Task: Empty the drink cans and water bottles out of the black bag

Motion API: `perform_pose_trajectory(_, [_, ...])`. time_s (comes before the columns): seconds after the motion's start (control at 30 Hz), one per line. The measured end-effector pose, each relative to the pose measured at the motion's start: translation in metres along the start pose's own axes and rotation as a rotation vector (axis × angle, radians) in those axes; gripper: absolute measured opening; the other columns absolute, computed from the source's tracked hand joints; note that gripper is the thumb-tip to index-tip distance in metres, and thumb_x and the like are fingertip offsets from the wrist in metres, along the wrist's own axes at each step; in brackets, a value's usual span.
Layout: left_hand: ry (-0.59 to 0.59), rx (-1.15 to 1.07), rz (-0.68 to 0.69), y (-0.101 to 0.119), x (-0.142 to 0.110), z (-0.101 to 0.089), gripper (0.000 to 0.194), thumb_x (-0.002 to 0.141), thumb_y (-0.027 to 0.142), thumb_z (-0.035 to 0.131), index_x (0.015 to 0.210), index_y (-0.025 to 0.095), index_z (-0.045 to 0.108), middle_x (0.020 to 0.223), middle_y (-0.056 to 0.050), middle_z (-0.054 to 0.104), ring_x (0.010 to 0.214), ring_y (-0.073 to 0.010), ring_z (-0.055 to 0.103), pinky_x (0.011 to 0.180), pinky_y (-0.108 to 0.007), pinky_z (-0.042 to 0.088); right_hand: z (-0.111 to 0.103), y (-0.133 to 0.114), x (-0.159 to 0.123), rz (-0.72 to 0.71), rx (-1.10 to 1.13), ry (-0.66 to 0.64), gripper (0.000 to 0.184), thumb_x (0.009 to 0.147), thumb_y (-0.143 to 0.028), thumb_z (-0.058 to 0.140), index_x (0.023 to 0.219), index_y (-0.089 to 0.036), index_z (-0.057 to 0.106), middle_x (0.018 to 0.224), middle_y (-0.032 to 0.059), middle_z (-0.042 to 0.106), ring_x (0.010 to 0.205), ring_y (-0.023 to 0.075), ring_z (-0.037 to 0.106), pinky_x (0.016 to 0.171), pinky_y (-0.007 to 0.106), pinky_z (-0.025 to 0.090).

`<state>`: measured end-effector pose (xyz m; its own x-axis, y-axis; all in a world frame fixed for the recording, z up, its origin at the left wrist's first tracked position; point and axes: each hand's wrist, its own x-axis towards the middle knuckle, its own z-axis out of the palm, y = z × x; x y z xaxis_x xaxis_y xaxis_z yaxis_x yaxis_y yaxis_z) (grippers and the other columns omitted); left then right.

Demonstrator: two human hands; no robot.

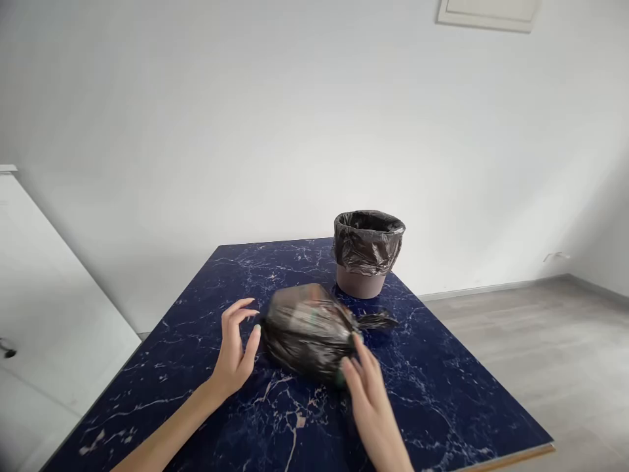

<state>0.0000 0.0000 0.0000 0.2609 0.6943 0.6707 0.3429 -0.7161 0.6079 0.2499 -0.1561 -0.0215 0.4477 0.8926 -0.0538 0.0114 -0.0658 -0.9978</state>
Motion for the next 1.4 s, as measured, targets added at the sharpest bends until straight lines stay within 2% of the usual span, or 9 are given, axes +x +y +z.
perform_pose_trajectory(0.1, [-0.01, 0.123, 0.162, 0.002, -0.002, -0.002, 0.032, 0.105, 0.024, 0.058, 0.136, 0.026, 0.052, 0.153, -0.017, 0.045, 0.149, -0.0363, 0.04, 0.124, -0.064, 0.032, 0.029, -0.007, -0.011, -0.015, 0.034, -0.225, 0.076, 0.101, -0.071, 0.056, 0.167, -0.036, 0.042, 0.167, 0.0076, 0.053, 0.144, 0.0316, 0.062, 0.118, 0.048, 0.054])
perform_pose_trajectory(0.27, [-0.118, 0.332, 0.38, 0.015, 0.0, -0.001, 0.027, 0.102, 0.014, 0.057, 0.126, 0.026, 0.057, 0.143, -0.015, 0.058, 0.142, -0.0346, 0.05, 0.117, -0.057, 0.039, 0.051, 0.003, -0.008, -0.193, -0.077, -0.255, 0.042, 0.106, -0.057, 0.055, 0.138, -0.031, 0.066, 0.133, 0.0111, 0.074, 0.123, 0.0305, 0.074, 0.11, 0.049, 0.06])
perform_pose_trajectory(0.43, [-0.18, 0.284, 0.345, 0.015, 0.003, 0.0, 0.029, 0.106, 0.008, 0.044, 0.124, 0.026, 0.058, 0.138, -0.01, 0.065, 0.14, -0.0286, 0.054, 0.118, -0.05, 0.041, 0.065, 0.007, 0.0, -0.263, -0.154, -0.283, 0.029, 0.102, -0.043, 0.058, 0.124, -0.028, 0.07, 0.126, 0.0112, 0.073, 0.104, 0.0279, 0.077, 0.089, 0.044, 0.066])
perform_pose_trajectory(0.6, [-0.154, 0.267, 0.321, 0.009, 0.003, 0.001, 0.032, 0.108, 0.008, 0.038, 0.128, 0.026, 0.055, 0.131, -0.01, 0.069, 0.134, -0.0272, 0.058, 0.117, -0.05, 0.043, 0.09, 0.005, 0.031, -0.165, -0.057, -0.254, 0.044, 0.09, -0.036, 0.07, 0.131, -0.023, 0.062, 0.135, 0.0149, 0.071, 0.081, 0.023, 0.078, 0.07, 0.039, 0.065])
perform_pose_trajectory(0.67, [-0.134, 0.267, 0.315, 0.009, 0.003, 0.002, 0.031, 0.108, 0.009, 0.037, 0.127, 0.025, 0.055, 0.124, -0.01, 0.069, 0.128, -0.0274, 0.06, 0.114, -0.05, 0.044, 0.101, 0.004, 0.049, -0.13, 0.011, -0.278, 0.039, 0.09, -0.037, 0.068, 0.125, -0.02, 0.062, 0.143, 0.0188, 0.067, 0.075, 0.0209, 0.079, 0.059, 0.034, 0.063])
perform_pose_trajectory(0.73, [-0.12, 0.27, 0.308, 0.009, 0.004, 0.002, 0.028, 0.107, 0.008, 0.038, 0.124, 0.024, 0.054, 0.119, -0.01, 0.068, 0.122, -0.027, 0.061, 0.111, -0.05, 0.045, 0.109, 0.0, 0.065, -0.091, 0.073, -0.325, 0.034, 0.091, -0.04, 0.067, 0.116, -0.018, 0.066, 0.137, 0.0187, 0.07, 0.073, 0.0203, 0.079, 0.053, 0.03, 0.059])
perform_pose_trajectory(1.03, [-0.126, 0.316, 0.282, 0.004, 0.006, 0.002, 0.022, 0.108, 0.011, 0.041, 0.12, 0.026, 0.051, 0.11, -0.006, 0.068, 0.111, -0.0235, 0.064, 0.116, -0.051, 0.042, 0.125, -0.018, 0.098, -0.075, 0.163, -0.446, 0.038, 0.081, -0.054, 0.08, 0.083, -0.018, 0.068, 0.085, 0.0067, 0.075, 0.074, 0.0191, 0.073, 0.051, 0.024, 0.05])
perform_pose_trajectory(1.17, [-0.118, 0.358, 0.271, 0.002, 0.008, 0.001, 0.021, 0.108, 0.013, 0.044, 0.123, 0.026, 0.051, 0.113, -0.007, 0.069, 0.112, -0.0251, 0.064, 0.116, -0.052, 0.042, 0.133, -0.014, 0.107, -0.125, 0.161, -0.394, 0.043, 0.077, -0.056, 0.083, 0.084, -0.022, 0.058, 0.074, 0.001, 0.069, 0.063, 0.0162, 0.066, 0.051, 0.027, 0.052])
perform_pose_trajectory(1.4, [-0.102, 0.424, 0.238, 0.01, 0.016, -0.004, 0.036, 0.106, 0.016, 0.05, 0.141, 0.025, 0.051, 0.144, -0.013, 0.064, 0.135, -0.0313, 0.056, 0.115, -0.052, 0.038, 0.124, -0.015, 0.094, -0.351, 0.024, -0.286, 0.03, 0.09, -0.048, 0.069, 0.102, -0.025, 0.054, 0.08, -0.0006, 0.068, 0.058, 0.0157, 0.059, 0.055, 0.031, 0.049])
